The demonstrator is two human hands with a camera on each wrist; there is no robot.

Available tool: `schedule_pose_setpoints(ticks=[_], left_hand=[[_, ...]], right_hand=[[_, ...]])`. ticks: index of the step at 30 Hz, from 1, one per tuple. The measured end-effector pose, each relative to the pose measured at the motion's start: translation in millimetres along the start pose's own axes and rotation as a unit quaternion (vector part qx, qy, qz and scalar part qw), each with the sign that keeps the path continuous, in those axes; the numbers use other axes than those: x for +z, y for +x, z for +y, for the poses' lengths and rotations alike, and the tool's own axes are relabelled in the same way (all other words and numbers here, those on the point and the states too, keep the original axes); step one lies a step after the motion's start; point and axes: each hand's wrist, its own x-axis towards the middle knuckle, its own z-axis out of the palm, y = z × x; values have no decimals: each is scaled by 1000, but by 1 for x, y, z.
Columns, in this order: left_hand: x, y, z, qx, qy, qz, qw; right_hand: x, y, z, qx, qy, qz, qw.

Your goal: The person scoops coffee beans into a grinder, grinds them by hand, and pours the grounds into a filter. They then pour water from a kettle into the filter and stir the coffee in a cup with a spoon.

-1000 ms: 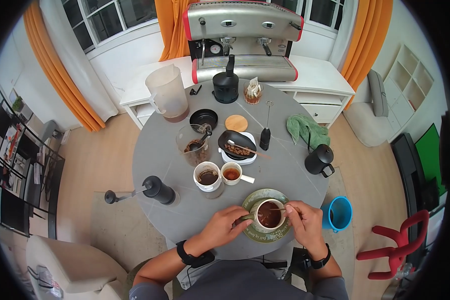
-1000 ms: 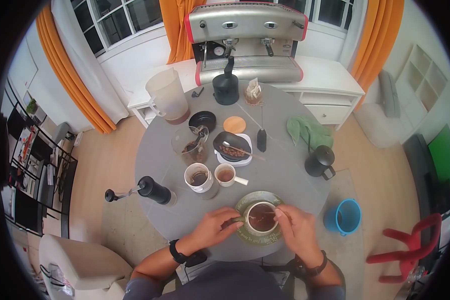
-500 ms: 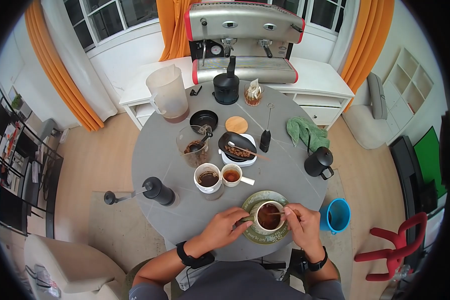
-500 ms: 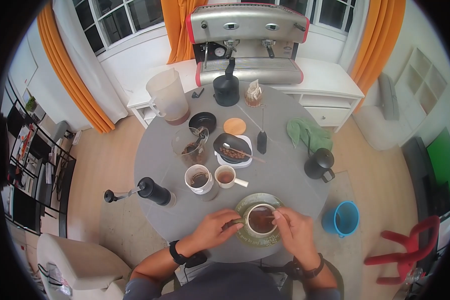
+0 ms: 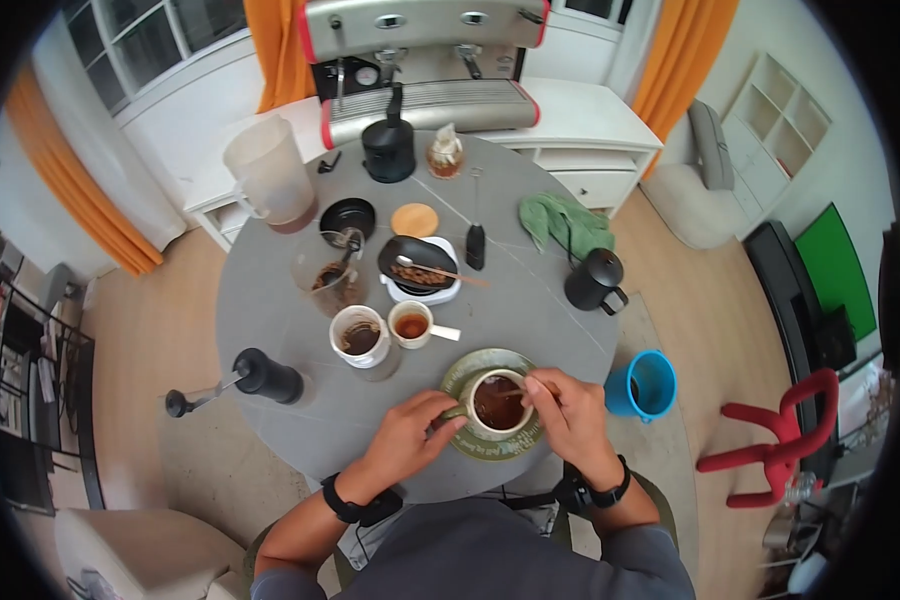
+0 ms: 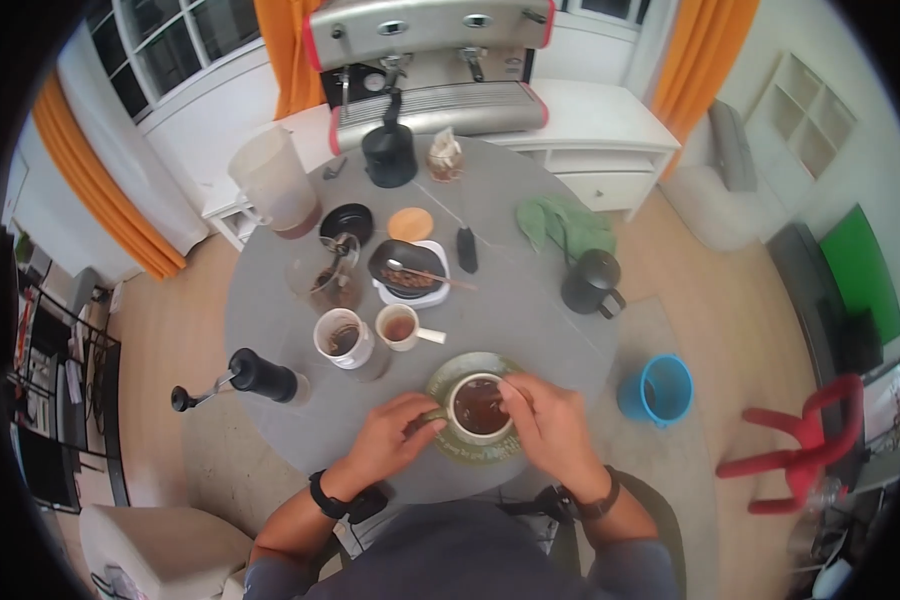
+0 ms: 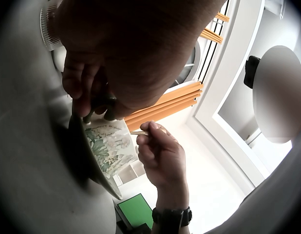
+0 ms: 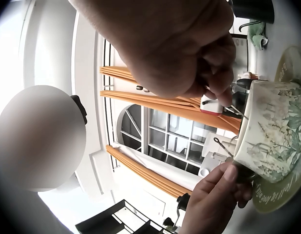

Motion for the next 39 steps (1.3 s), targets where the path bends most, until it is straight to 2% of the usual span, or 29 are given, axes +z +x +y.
schedule_pose_setpoints(ticks=[2,6,8,9,11,15,17,18,20,21,23,24,26,27,29,33,35,39], left_hand=[[-1,0,3,-11,1,4,1000],[-1,0,4,-16,-1,5,1000],[0,1,5,-22,-6,4,1000],[0,1,4,-21,-7,3,1000],[2,1,4,-9,-2,10,1000],[1,1,6,-7,8,8,1000],[1,0,5,-28,3,5,1000],[1,-1,5,-31,6,10,999],[0,-1,4,-40,-9,0,999],[0,-1,4,-41,-8,3,999],[0,1,4,-54,-13,-11,998],[1,2,4,-53,-13,-10,998],[2,3,4,-23,-13,4,1000],[3,2,4,-23,-11,3,1000],[3,2,6,-32,-11,7,999],[4,2,7,-29,-3,20,999],[5,2,9,-45,4,22,999],[8,1,9,-64,14,27,997]], right_hand=[[-2,4,6,-59,-47,50,996],[-20,-1,11,-72,-105,44,991],[-25,-7,10,13,-64,-10,998],[-23,-9,10,14,-65,-9,998],[-13,-10,11,42,35,-46,997],[-2,-5,21,33,77,-10,996],[-7,0,30,-87,-34,71,993],[-14,0,31,-91,-31,67,993],[-27,-3,30,-37,-51,13,998],[-26,-4,29,-40,-50,10,998],[-26,-6,27,43,20,-59,997],[-21,-6,27,42,20,-59,997],[-7,-5,32,54,130,-43,989],[-6,-6,36,55,132,-42,989],[-5,-2,41,-9,79,21,997],[-23,-2,43,-44,-7,16,999],[-24,-5,47,20,59,-57,996],[-12,-7,52,70,133,-79,985]])
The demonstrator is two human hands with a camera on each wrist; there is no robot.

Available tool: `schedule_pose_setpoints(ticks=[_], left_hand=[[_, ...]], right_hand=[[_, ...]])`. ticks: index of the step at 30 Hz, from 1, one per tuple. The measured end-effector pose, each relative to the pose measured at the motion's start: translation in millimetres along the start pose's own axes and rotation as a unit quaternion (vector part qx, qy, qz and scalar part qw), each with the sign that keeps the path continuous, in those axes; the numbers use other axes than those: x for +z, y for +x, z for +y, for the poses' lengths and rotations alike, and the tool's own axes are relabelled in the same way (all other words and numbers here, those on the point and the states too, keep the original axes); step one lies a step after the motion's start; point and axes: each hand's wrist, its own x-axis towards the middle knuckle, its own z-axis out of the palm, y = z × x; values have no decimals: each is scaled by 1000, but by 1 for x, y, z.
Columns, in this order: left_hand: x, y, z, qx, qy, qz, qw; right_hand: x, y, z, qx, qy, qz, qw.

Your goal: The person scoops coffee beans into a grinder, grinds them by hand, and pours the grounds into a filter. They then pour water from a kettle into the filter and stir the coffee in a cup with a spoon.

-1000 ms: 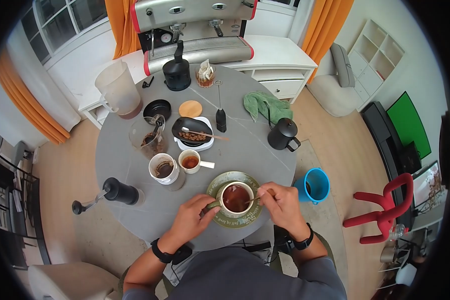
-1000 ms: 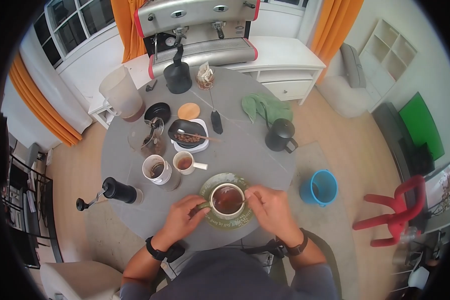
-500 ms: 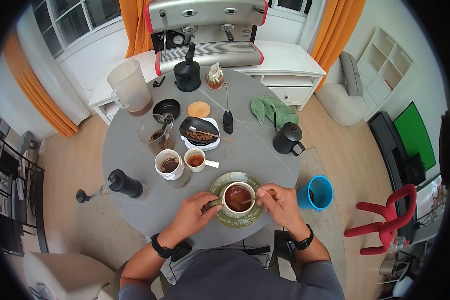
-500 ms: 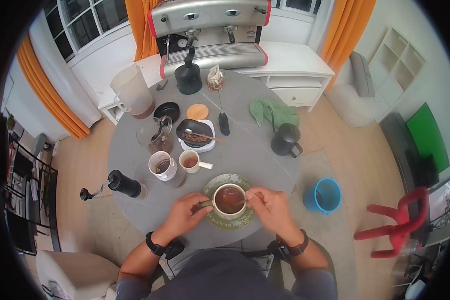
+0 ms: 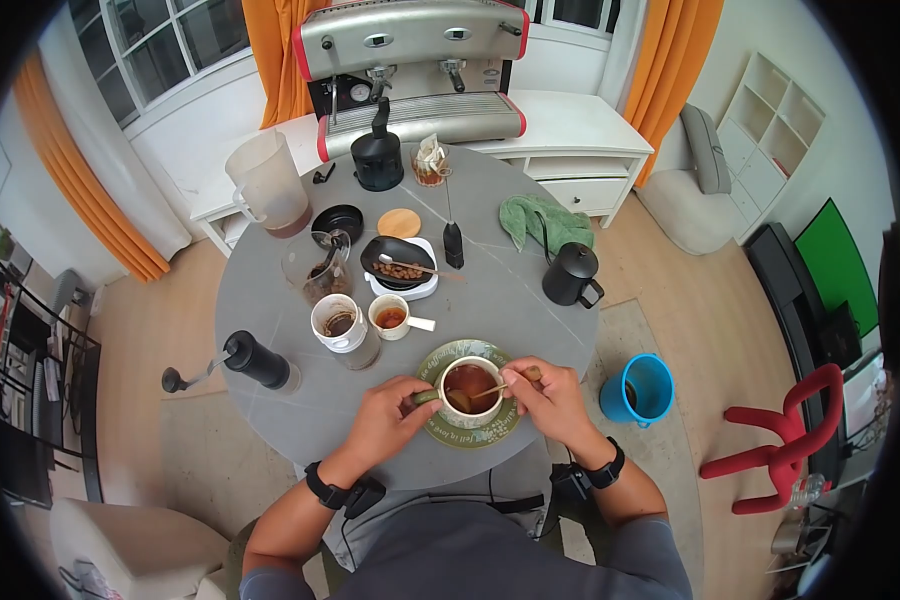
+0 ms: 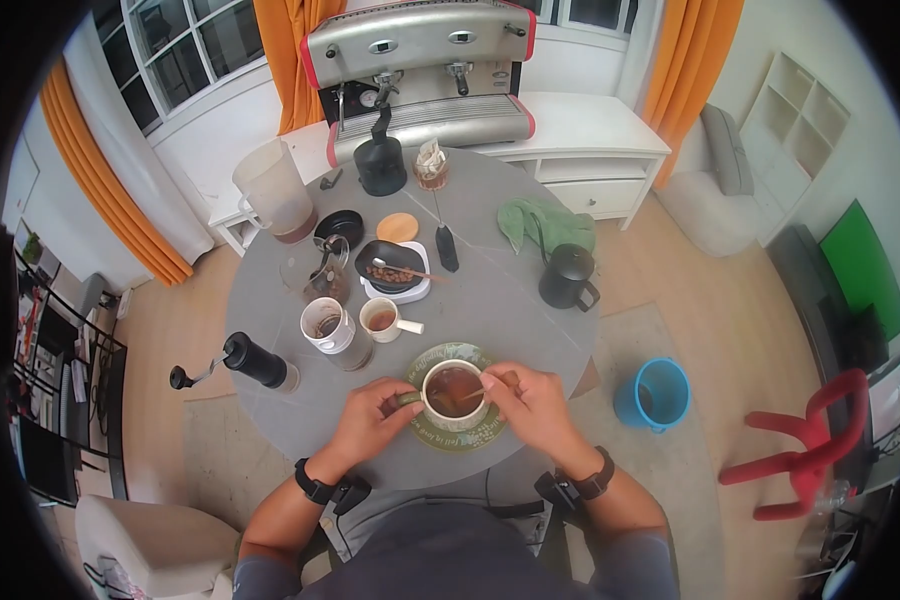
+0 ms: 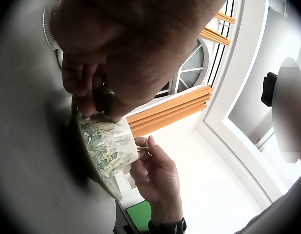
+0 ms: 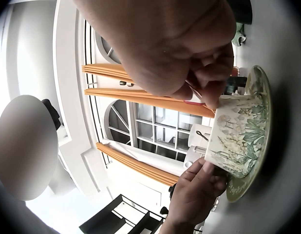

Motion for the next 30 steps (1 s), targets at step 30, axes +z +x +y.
schedule_pose_setpoints(ticks=[30], left_hand=[[6,-2,-15,94,-3,43,995]], right_hand=[[-23,-2,89,-36,161,87,982]])
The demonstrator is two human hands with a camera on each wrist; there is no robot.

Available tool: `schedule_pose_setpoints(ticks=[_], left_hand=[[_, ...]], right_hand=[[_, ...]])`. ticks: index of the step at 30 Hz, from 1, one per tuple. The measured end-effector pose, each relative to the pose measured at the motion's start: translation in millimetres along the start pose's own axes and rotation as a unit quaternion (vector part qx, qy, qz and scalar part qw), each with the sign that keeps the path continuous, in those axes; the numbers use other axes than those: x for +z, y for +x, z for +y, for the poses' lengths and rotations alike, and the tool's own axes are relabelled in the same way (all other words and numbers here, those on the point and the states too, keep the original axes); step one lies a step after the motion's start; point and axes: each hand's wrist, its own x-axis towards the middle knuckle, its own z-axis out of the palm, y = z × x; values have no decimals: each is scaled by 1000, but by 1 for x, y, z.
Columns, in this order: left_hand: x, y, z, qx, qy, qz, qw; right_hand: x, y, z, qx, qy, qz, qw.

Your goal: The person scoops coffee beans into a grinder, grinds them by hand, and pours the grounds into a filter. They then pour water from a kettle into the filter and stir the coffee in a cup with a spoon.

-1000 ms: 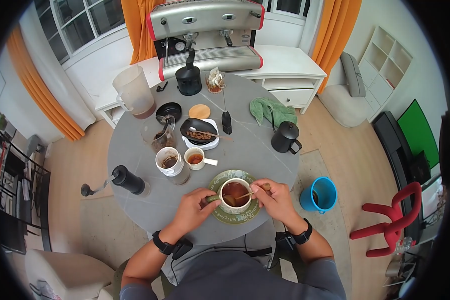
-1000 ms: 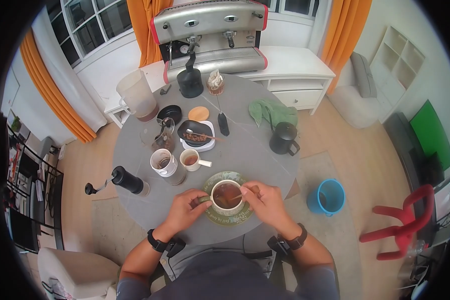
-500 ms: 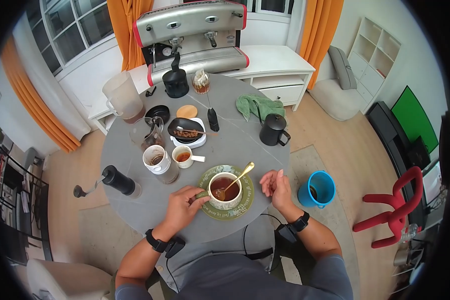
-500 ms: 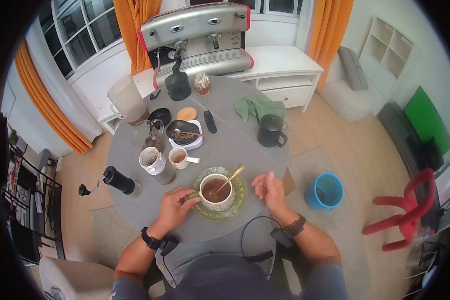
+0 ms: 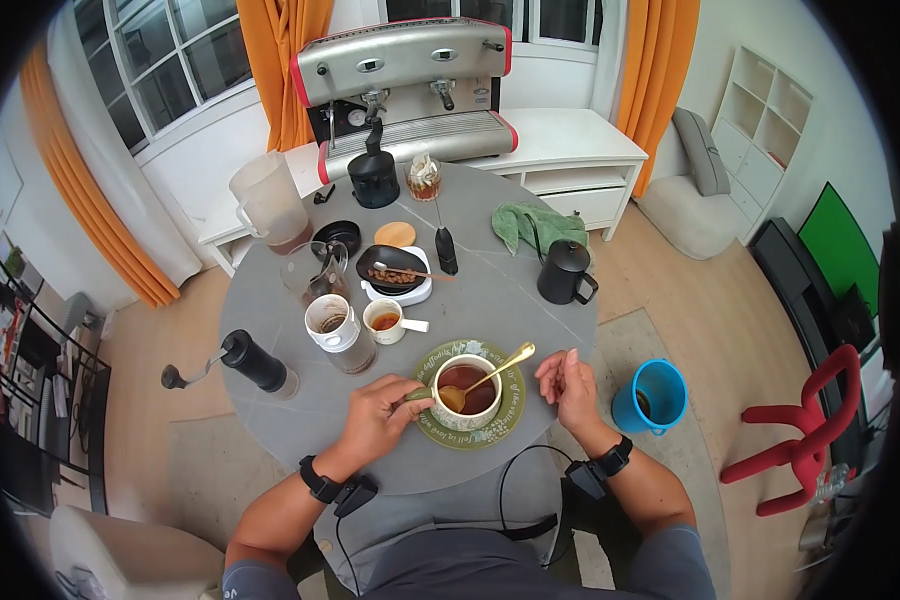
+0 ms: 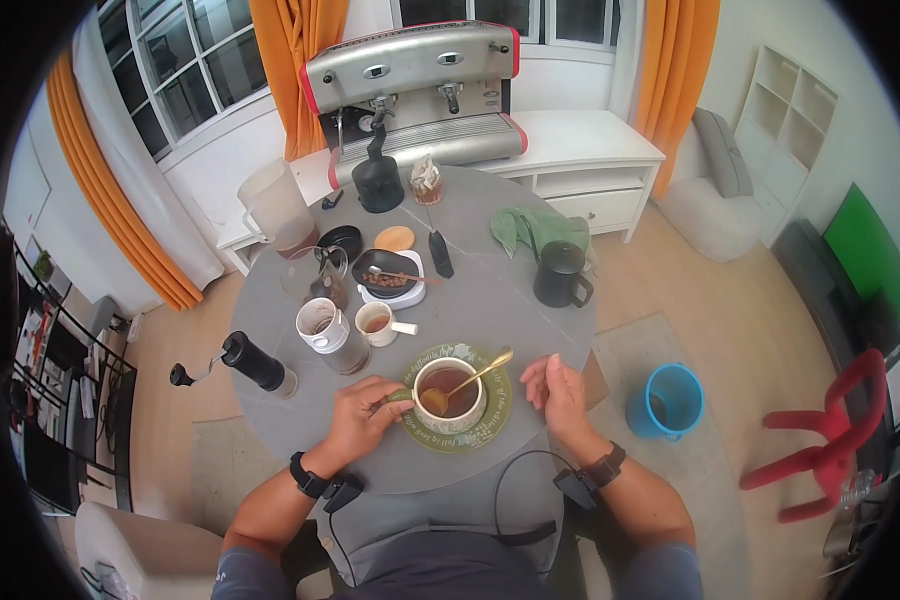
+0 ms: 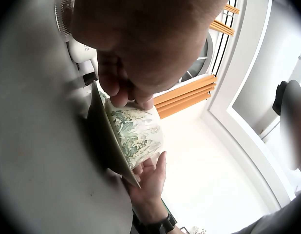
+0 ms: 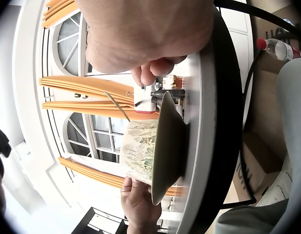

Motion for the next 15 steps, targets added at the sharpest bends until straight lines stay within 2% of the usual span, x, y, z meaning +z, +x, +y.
schedule_pose_setpoints(ticks=[5,15], left_hand=[[-10,7,13,29,9,-11,999],[-44,30,65,85,52,0,995]], right_hand=[[0,1,0,4,8,2,1000],[1,-1,-4,8,2,6,1000]])
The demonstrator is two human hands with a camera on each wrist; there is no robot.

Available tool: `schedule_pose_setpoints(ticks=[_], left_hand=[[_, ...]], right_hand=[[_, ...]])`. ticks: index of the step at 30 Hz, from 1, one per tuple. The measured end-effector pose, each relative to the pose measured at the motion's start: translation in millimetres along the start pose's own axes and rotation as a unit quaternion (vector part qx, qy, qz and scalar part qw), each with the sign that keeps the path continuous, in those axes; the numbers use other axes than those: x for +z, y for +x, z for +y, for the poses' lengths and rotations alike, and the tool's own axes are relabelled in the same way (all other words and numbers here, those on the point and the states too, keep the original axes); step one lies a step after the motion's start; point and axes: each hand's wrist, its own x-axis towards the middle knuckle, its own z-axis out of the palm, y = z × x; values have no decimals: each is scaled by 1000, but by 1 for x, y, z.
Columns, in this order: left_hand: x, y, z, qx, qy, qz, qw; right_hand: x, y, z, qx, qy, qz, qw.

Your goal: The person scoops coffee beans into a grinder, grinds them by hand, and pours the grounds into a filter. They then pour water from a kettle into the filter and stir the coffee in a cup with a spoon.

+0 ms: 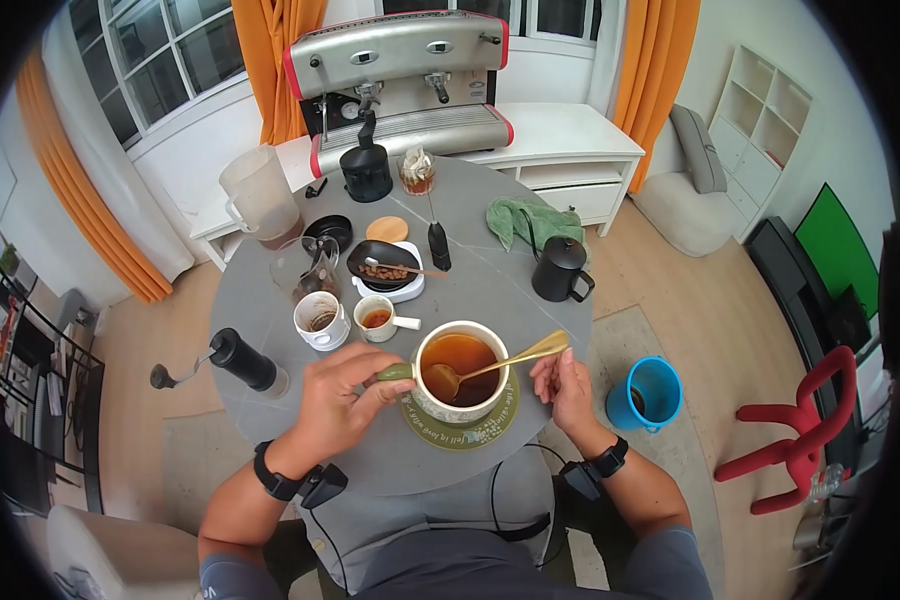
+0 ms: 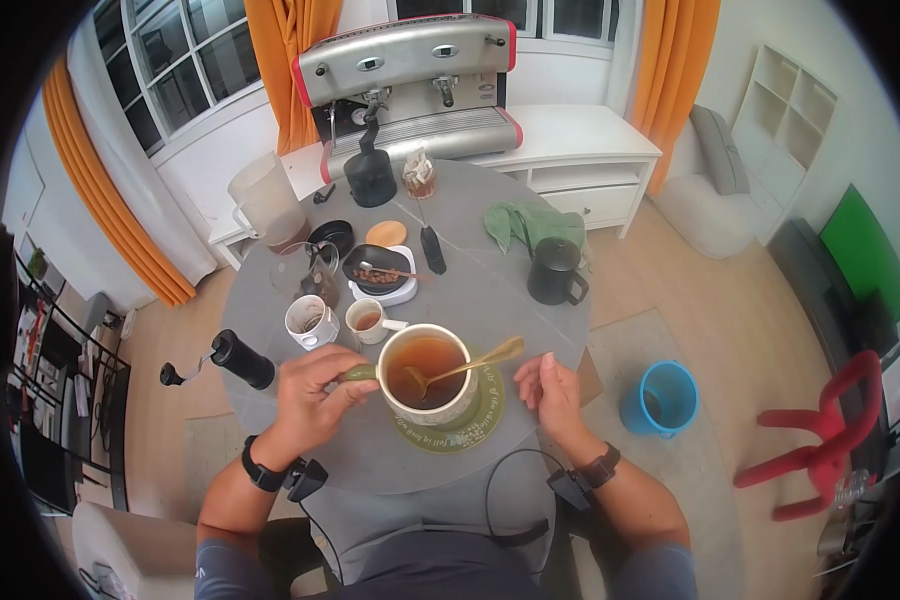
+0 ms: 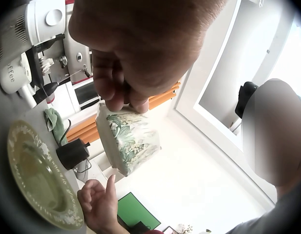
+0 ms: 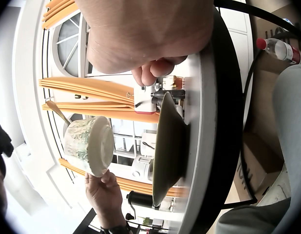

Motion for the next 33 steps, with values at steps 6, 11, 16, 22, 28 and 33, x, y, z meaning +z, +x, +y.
schedule_pose_setpoints(ticks=[6,11,16,22,28,33], left_hand=[[-17,8,20,-31,-35,9,999],[-19,6,17,-47,-60,10,997],[-4,-1,3,-65,-49,-7,997],[27,-14,-30,-74,-43,-11,996],[39,-23,-41,-77,-22,-14,997],[43,-27,-47,-82,-28,-16,996]], right_hand=[[0,-1,0,7,1,1,1000],[-1,-1,0,13,0,1,1000],[-1,-1,0,12,1,0,1000],[1,-1,-3,13,-16,-1,1000],[2,0,-5,10,-32,-5,999],[2,-1,-3,6,-31,-7,999]])
